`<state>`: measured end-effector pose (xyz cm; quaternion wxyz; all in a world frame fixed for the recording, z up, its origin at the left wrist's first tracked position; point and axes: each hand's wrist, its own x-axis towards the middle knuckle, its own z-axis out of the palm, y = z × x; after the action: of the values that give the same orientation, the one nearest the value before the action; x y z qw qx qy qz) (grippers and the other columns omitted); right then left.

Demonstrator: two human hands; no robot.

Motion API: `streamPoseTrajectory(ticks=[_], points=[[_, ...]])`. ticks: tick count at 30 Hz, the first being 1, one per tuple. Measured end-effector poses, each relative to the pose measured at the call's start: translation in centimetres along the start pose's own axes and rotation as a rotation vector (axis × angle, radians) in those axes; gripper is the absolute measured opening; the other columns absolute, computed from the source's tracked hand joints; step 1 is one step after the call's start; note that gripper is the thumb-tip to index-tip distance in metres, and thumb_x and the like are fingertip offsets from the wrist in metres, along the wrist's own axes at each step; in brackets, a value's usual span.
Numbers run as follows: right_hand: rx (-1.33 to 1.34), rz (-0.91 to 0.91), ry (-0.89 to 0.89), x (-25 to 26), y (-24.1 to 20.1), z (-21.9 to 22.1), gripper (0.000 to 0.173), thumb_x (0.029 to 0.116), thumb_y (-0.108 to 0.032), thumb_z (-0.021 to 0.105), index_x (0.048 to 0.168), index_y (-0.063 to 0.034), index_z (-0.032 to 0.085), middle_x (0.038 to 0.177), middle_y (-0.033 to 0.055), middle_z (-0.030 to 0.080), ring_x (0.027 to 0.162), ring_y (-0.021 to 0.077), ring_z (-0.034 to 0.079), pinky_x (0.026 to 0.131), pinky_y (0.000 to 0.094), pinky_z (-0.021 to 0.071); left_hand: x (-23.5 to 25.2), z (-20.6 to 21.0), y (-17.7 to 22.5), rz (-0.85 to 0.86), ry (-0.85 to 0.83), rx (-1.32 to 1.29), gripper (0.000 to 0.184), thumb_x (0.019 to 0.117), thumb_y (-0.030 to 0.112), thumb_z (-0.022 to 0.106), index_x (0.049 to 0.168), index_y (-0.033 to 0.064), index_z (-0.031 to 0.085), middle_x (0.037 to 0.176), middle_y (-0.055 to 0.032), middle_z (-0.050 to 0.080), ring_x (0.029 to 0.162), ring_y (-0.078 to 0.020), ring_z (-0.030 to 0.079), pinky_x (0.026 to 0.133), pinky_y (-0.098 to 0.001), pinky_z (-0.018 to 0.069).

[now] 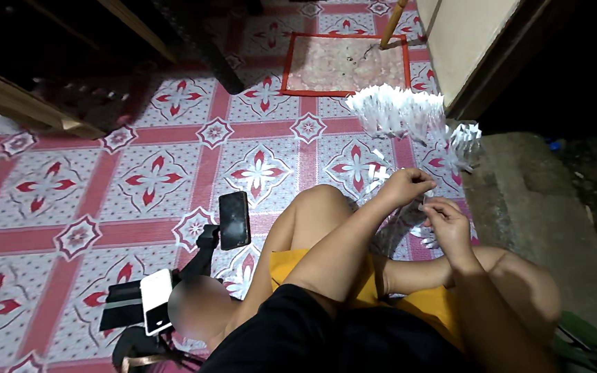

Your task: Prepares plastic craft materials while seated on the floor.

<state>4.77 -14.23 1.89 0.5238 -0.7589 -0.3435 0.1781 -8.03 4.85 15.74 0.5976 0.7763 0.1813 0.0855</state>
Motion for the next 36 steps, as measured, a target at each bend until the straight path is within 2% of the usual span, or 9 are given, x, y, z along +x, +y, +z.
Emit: streamPoseTrajectory(ticks=[4, 10, 18, 21, 24, 27, 29, 32, 36], points=[[0.064, 0.044, -0.058, 0.2, 0.2, -0.8, 0.014, 0.0946, -0.022, 0.073, 0.107, -0.0179, 0.077, 0.143, 0.0056, 0.058, 0.080, 0.0127, 0.069, 0.060, 0.0282, 0.0598, -0.2, -0.5, 0.6, 0.106, -0.128, 0.091, 0.022, 0.1037, 0.020, 0.060, 0.108, 0.0041, 0.075, 0.097, -0.0070, 0.073, 0.088, -0.0131, 0.068, 0.086, -0.0394, 0.0553], [0.018, -0.024, -0.066, 0.6, 1.0, -1.5, 0.013, 0.0957, -0.025, 0.072, 0.106, -0.0195, 0.077, 0.106, -0.0012, 0.071, 0.077, 0.0102, 0.066, 0.062, 0.0269, 0.0581, -0.5, -0.8, 1.2, 0.143, -0.198, 0.106, 0.020, 0.1036, 0.018, 0.061, 0.109, 0.0045, 0.074, 0.099, -0.0062, 0.074, 0.090, -0.0115, 0.069, 0.087, -0.0372, 0.0561], [-0.035, -0.033, -0.076, 0.9, 2.8, -2.3, 0.015, 0.0980, -0.025, 0.069, 0.111, -0.0214, 0.077, 0.109, -0.0034, 0.071, 0.076, 0.0085, 0.066, 0.062, 0.0262, 0.0578, 0.4, -0.6, 0.3, -0.024, 0.108, -0.223, 0.022, 0.1043, 0.014, 0.059, 0.119, -0.0002, 0.067, 0.099, -0.0079, 0.074, 0.088, -0.0121, 0.069, 0.085, -0.0327, 0.0565], [0.066, -0.010, 0.006, 1.6, 5.2, -4.2, 0.018, 0.0989, -0.026, 0.068, 0.114, -0.0180, 0.075, 0.102, 0.0005, 0.072, 0.074, 0.0124, 0.066, 0.062, 0.0292, 0.0578, 1.3, -1.0, -2.2, -0.019, 0.086, 0.193, 0.024, 0.1052, 0.015, 0.055, 0.119, 0.0020, 0.070, 0.117, -0.0132, 0.072, 0.111, -0.0230, 0.068, 0.102, -0.0452, 0.0516], [0.196, 0.036, 0.108, 2.3, 7.1, -5.6, 0.021, 0.0976, -0.026, 0.071, 0.114, -0.0129, 0.074, 0.091, 0.0048, 0.071, 0.068, 0.0149, 0.063, 0.060, 0.0309, 0.0563, 2.2, 1.1, -6.8, 0.000, -0.033, 0.660, 0.021, 0.0967, 0.018, 0.065, 0.113, 0.0126, 0.077, 0.139, -0.0114, 0.061, 0.135, -0.0362, 0.051, 0.110, -0.0576, 0.0446], [0.268, 0.064, 0.149, 2.4, 7.4, -6.0, 0.021, 0.0972, -0.024, 0.071, 0.113, -0.0093, 0.074, 0.088, 0.0068, 0.070, 0.065, 0.0153, 0.062, 0.058, 0.0309, 0.0557, 3.3, 4.9, -12.0, -0.028, -0.110, 0.873, 0.032, 0.0971, 0.032, 0.066, 0.125, 0.0168, 0.073, 0.159, -0.0064, 0.044, 0.149, -0.0397, 0.033, 0.115, -0.0643, 0.0357], [0.266, 0.097, 0.169, 2.2, 6.8, -5.9, 0.021, 0.0955, -0.024, 0.074, 0.111, -0.0089, 0.074, 0.087, 0.0073, 0.070, 0.064, 0.0161, 0.062, 0.057, 0.0317, 0.0559, 4.5, 7.5, -15.8, -0.010, -0.096, 0.998, 0.039, 0.0940, 0.041, 0.066, 0.128, 0.0239, 0.069, 0.165, -0.0007, 0.034, 0.153, -0.0375, 0.025, 0.118, -0.0664, 0.0296], [0.239, 0.137, 0.170, 1.7, 5.7, -5.7, 0.022, 0.0946, -0.025, 0.075, 0.110, -0.0090, 0.074, 0.084, 0.0069, 0.069, 0.065, 0.0163, 0.062, 0.058, 0.0327, 0.0560, 5.1, 8.7, -16.9, 0.012, -0.122, 1.093, 0.046, 0.0957, 0.040, 0.064, 0.139, 0.0238, 0.062, 0.169, 0.0010, 0.027, 0.156, -0.0378, 0.018, 0.120, -0.0691, 0.0222], [0.241, 0.160, 0.155, 1.7, 4.8, -4.9, 0.021, 0.0950, -0.024, 0.074, 0.109, -0.0082, 0.073, 0.083, 0.0071, 0.069, 0.064, 0.0164, 0.062, 0.057, 0.0325, 0.0561, 5.3, 7.7, -16.2, 0.049, -0.086, 1.089, 0.057, 0.0990, 0.040, 0.058, 0.151, 0.0190, 0.050, 0.164, -0.0015, 0.037, 0.154, -0.0375, 0.024, 0.120, -0.0694, 0.0209]])
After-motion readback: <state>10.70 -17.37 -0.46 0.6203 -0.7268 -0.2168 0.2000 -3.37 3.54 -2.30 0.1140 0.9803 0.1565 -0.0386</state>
